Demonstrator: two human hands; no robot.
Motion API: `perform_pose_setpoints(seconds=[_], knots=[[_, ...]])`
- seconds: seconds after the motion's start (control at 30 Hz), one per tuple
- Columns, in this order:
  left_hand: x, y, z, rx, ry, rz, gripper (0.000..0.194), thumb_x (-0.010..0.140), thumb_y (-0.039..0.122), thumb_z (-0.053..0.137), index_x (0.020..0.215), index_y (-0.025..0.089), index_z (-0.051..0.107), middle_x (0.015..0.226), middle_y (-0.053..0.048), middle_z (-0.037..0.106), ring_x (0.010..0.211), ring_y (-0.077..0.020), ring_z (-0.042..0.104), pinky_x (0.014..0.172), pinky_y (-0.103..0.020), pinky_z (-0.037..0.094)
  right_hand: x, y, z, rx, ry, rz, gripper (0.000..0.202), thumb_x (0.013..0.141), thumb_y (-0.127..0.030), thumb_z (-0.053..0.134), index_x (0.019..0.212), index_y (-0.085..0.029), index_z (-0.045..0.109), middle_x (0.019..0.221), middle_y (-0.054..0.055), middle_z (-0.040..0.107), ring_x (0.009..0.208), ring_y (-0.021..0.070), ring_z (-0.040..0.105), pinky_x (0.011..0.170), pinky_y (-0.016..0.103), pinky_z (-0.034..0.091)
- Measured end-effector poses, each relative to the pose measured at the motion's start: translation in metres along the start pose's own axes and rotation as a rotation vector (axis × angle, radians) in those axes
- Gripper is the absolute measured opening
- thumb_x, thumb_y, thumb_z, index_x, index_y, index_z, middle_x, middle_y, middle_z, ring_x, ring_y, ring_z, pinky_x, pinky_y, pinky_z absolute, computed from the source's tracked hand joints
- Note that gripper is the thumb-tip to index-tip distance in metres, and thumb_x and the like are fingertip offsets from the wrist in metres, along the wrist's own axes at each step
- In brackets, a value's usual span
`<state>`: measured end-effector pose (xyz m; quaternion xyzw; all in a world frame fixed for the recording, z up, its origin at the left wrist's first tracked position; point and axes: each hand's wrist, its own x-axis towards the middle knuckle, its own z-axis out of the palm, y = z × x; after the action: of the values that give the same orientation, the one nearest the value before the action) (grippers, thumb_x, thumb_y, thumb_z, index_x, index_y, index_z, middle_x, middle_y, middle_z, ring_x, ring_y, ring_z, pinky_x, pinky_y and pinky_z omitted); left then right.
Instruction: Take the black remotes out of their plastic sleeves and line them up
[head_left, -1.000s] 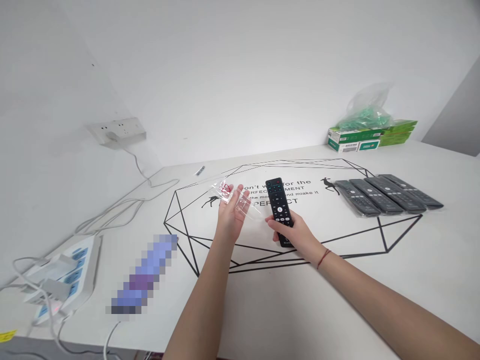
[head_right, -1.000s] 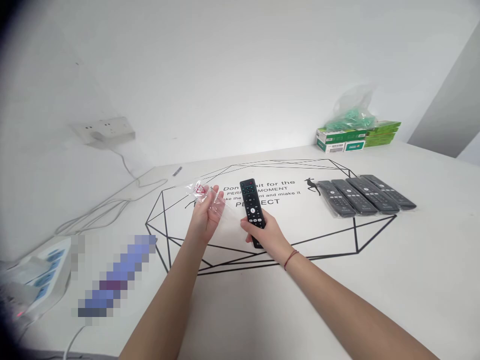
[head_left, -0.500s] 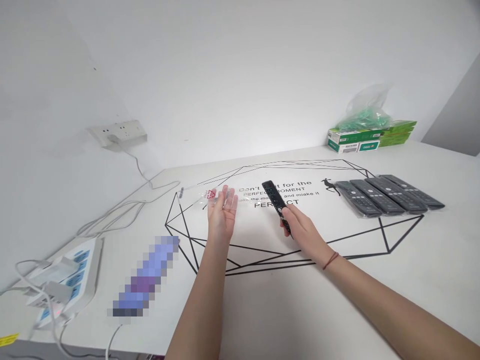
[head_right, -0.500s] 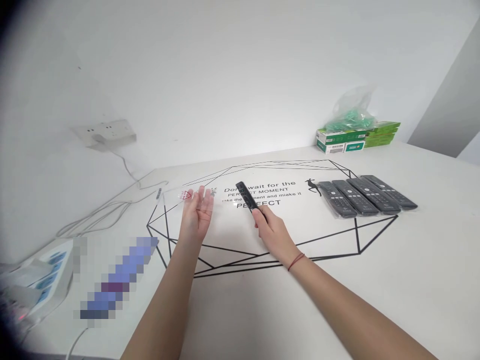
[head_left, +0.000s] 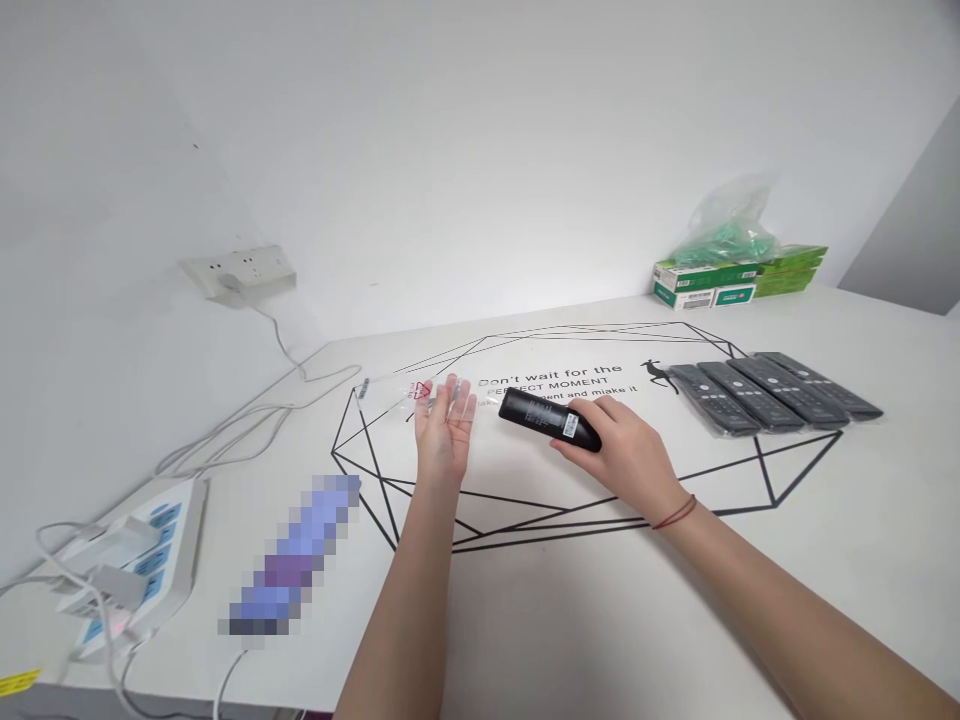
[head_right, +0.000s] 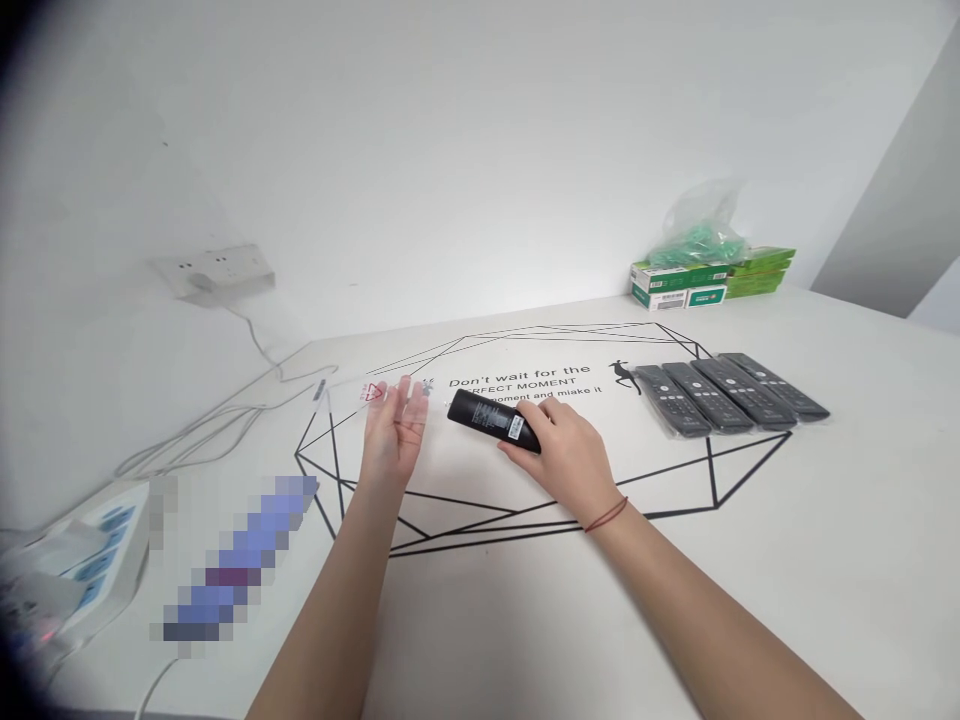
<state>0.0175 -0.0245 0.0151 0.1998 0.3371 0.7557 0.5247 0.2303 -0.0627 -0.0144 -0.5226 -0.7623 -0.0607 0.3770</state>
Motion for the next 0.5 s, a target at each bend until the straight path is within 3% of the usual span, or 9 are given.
perform_pose_setpoints(seconds=[0.27,0.5], knots=[[-0.005,-0.010,0.006,0.066,-0.047,-0.044,0.027,0.085,0.021,0.062,0.106,0.027,0.047,0.122,-0.005,0.062,0.107,-0.0157,0.064,0.092,-0.029,0.052,0.000,-0.003,-0.001,-0.027,-0.021,-0.030,0.032,0.085,-0.044,0.058,0.107,-0.022,0.059,0.089,0.008,0.064,0.081,0.0239,0.060,0.064,0.031,0.041],[-0.022,-0.028,0.015,0.186,-0.208,-0.158,0.043,0.084,0.027,0.063,0.120,0.030,0.040,0.121,-0.007,0.063,0.104,-0.0171,0.065,0.093,-0.033,0.051,0.000,-0.005,0.001,-0.013,-0.049,0.021,0.035,0.081,-0.040,0.063,0.109,-0.021,0.055,0.095,0.009,0.065,0.086,0.0262,0.061,0.066,0.032,0.044]])
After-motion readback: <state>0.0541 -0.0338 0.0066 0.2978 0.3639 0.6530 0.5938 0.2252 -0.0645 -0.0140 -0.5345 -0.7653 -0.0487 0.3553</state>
